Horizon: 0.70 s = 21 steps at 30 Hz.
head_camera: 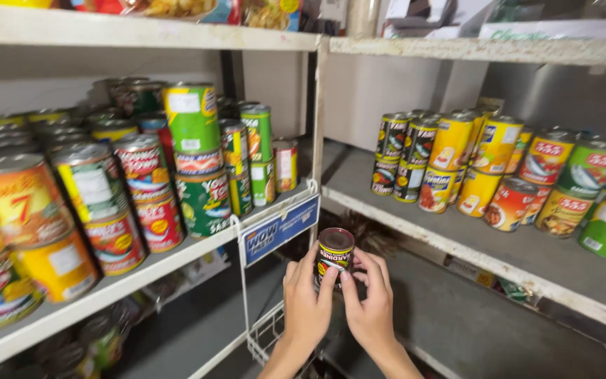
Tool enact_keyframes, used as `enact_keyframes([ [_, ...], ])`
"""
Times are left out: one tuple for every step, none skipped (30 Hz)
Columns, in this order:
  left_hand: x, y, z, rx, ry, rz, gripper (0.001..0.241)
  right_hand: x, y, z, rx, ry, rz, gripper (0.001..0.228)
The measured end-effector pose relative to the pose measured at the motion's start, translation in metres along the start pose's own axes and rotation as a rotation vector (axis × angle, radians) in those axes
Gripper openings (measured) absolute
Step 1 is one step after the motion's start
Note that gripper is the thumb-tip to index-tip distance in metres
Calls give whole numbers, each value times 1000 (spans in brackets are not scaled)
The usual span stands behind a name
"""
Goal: Organizing various canned food items on retail shelves.
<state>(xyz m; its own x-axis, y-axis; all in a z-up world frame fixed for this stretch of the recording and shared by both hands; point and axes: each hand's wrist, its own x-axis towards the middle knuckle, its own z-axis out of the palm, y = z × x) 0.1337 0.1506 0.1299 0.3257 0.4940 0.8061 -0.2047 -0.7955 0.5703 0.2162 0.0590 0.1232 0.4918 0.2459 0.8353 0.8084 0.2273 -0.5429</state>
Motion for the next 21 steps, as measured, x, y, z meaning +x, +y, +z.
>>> enact_keyframes([
  [-11, 4, -10, 15, 4, -16, 50, -12, -3, 3, 12, -16, 11, 40],
  [-20, 7, -19, 2, 5, -45, 50, -23, -5, 7, 44, -34, 20, 41],
  [-29, 11, -29, -12, 7, -74, 50, -34, -8, 10, 77, -51, 30, 41],
  [-39, 9, -37, 4, 15, -88, 50, -45, -10, 14, 90, -68, 37, 41],
  [-50, 7, -45, 45, 27, -92, 51, -56, -13, 18, 112, -81, 45, 41],
  [-60, 5, -53, 87, 41, -94, 51, -66, -15, 23, 137, -93, 50, 41],
  [-67, 7, -61, 104, 51, -105, 51, -74, -19, 28, 152, -109, 55, 41],
  [-75, 9, -71, 115, 54, -156, 51, -83, -24, 33, 165, -127, 64, 40],
  [-83, 11, -81, 125, 57, -206, 52, -92, -29, 38, 179, -145, 73, 40],
  [-93, 8, -89, 143, 68, -217, 52, -102, -31, 44, 195, -160, 78, 40],
  [-103, 5, -97, 175, 87, -253, 52, -112, -33, 50, 214, -179, 78, 40],
  [-112, 2, -105, 206, 108, -289, 52, -121, -35, 57, 232, -199, 77, 40],
  [-121, -1, -113, 224, 121, -298, 52, -129, -41, 63, 250, -214, 81, 40],
  [-129, -4, -121, 225, 141, -335, 52, -137, -46, 69, 281, -243, 86, 40],
  [-137, -7, -129, 226, 161, -372, 51, -144, -51, 75, 312, -271, 91, 41],
  [-145, -9, -138, 243, 178, -381, 51, -154, -53, 82, 330, -290, 91, 41],
  [-152, -10, -148, 294, 209, -277, 49, -163, -54, 90, 347, -309, 96, 42],
  [-159, -12, -158, 348, 239, -172, 47, -172, -56, 98, 367, -329, 99, 43],
  [-166, -17, -165, 369, 256, -181, 47, -177, -61, 105, 387, -349, 97, 43],
  [-174, -23, -172, 348, 263, -248, 49, -183, -66, 112, 395, -370, 117, 43],
  [-182, -29, -179, 326, 272, -315, 50, -190, -71, 118, 403, -392, 136, 42],
])
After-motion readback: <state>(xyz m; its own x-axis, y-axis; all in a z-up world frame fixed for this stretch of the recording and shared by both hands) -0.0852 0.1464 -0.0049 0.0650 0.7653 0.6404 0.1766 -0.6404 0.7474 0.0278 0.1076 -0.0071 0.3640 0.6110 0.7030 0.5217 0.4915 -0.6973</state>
